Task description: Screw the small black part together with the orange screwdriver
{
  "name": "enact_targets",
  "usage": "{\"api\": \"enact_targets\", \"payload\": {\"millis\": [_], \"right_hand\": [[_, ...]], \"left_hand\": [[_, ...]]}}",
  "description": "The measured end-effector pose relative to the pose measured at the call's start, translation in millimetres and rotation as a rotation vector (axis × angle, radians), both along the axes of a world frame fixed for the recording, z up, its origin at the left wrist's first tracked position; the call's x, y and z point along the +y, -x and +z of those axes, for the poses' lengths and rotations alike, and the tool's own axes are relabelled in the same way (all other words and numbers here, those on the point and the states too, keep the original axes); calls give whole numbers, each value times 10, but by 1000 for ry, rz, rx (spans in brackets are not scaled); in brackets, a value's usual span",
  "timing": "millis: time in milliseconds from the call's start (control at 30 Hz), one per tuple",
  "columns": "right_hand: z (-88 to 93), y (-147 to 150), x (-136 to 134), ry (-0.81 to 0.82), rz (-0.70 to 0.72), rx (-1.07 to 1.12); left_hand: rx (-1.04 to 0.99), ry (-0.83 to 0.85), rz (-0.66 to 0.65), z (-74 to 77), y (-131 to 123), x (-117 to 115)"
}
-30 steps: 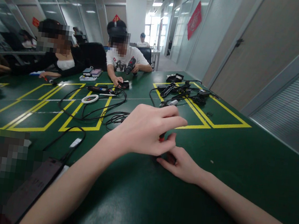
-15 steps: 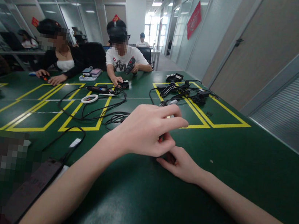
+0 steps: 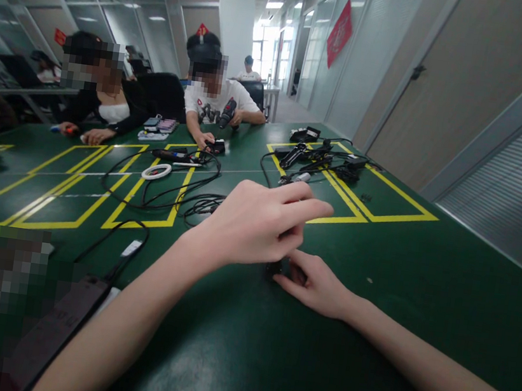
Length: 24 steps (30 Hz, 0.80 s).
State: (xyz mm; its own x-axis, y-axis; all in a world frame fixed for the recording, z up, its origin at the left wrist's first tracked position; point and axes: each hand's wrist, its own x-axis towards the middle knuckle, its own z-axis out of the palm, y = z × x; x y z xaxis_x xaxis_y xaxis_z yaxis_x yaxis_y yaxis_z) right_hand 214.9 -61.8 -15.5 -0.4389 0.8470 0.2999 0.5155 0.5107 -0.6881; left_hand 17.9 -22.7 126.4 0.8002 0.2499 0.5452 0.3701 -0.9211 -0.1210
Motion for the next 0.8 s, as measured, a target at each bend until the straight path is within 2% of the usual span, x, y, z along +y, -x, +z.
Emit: {"api": "enact_targets", "payload": {"millis": [167, 367, 567, 800], "right_hand": [[-34, -18, 15, -34, -6, 0], [-3, -25, 0, 17, 1, -11], [-14, -29, -6, -36, -22, -4], [23, -32, -21, -16, -6, -17]], "left_hand": [[-10, 1, -43, -1, -16, 9], [-13, -1, 7, -4, -25, 26], [-8, 41, -56, 3, -32, 19], [-10, 43, -28, -5, -29, 26]]}}
